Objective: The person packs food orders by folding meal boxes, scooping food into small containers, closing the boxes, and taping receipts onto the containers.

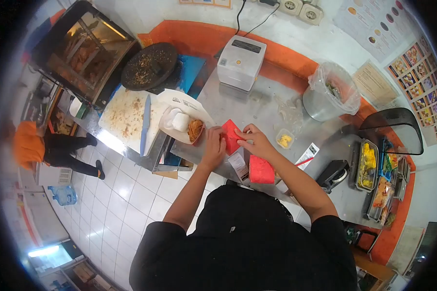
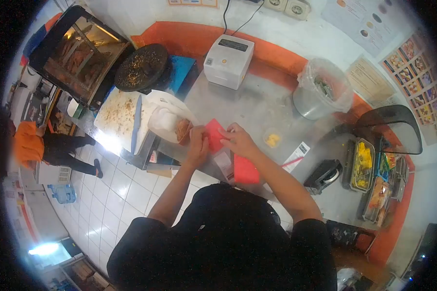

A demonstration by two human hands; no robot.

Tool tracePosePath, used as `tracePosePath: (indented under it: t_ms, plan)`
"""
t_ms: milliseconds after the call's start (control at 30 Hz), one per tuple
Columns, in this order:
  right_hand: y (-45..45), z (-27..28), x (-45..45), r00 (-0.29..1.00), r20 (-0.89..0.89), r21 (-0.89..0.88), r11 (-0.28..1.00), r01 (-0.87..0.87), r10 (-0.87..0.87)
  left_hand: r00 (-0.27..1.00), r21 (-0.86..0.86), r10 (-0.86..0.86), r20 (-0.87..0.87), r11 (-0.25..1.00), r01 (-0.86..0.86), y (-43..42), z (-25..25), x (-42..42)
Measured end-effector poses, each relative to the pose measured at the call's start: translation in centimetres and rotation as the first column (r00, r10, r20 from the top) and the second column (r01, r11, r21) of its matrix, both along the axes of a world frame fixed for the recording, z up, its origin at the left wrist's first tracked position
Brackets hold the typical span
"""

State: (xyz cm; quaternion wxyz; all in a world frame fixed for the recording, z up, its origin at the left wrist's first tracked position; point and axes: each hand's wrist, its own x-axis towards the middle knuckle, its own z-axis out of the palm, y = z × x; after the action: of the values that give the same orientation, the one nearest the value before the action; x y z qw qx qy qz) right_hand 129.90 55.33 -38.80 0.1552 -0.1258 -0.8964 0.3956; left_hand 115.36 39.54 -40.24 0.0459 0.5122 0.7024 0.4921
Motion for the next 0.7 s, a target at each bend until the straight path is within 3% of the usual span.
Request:
tracePosePath:
  t_ms: [33,200,267,300,367,467,533,600,667,700]
  plan:
    - [0.2,-0.1,0.3,1.000,0.021,-0.055,0.998,-0.011,0.013,0.995,0.046,0.052,-0.088,0.998,-0.048,0.4,0.0,0.4]
    - [2.1,-1.7,-1.0,0.998,-0.047,-0.195,0.980,-0.040,0.031,0.997,0.045,0.065,-0.049,0.997,-0.063,1.3,-1.0,0.9]
    - [1.5,-0.5,-2.5,1.000,-0.023,-0.389,0.921,0.005,-0.016,0.998,0.035,0.056,-0.040,0.998,-0.054,1.2,-1.0,0.7]
    - [1.4,-0.5,-3.1,1.000,-0.021,-0.394,0.919,0.009,-0.019,1.000,0.061,0.002,-0.008,0.998,-0.001,1.1,-1.3,0.5]
    - [1.5,-0.4,-3.9,0.991,-0.024,-0.147,0.980,-0.135,0.133,0.998,0.082,-0.053,0.026,0.995,0.051,0.9,-1.7,-0.2]
    - [2.4,0.0,-4.3,0.972,0.017,-0.262,0.939,-0.221,0.233,0.984,0.044,-0.175,0.035,0.984,0.173,0.0,-2.3,-1.3]
    - [2.5,0.4,-4.0,0.969,0.073,-0.291,0.935,-0.204,0.235,0.974,-0.037,-0.157,-0.160,0.987,0.153,-0.2,-1.2,-1.5]
    - [2.6,0.0,-4.1,0.963,0.124,-0.312,0.931,-0.192,0.240,0.970,-0.092,-0.158,-0.185,0.985,0.144,-0.5,0.2,-1.6]
    - [2.8,-1.2,-4.4,0.973,0.037,-0.157,0.963,-0.218,0.226,0.964,-0.145,-0.164,-0.211,0.980,0.135,-0.5,0.7,-2.1]
    - [2.6,-1.2,-4.5,0.973,0.040,-0.162,0.962,-0.219,0.229,0.961,-0.168,-0.203,-0.189,0.971,0.173,-0.3,0.8,-2.4]
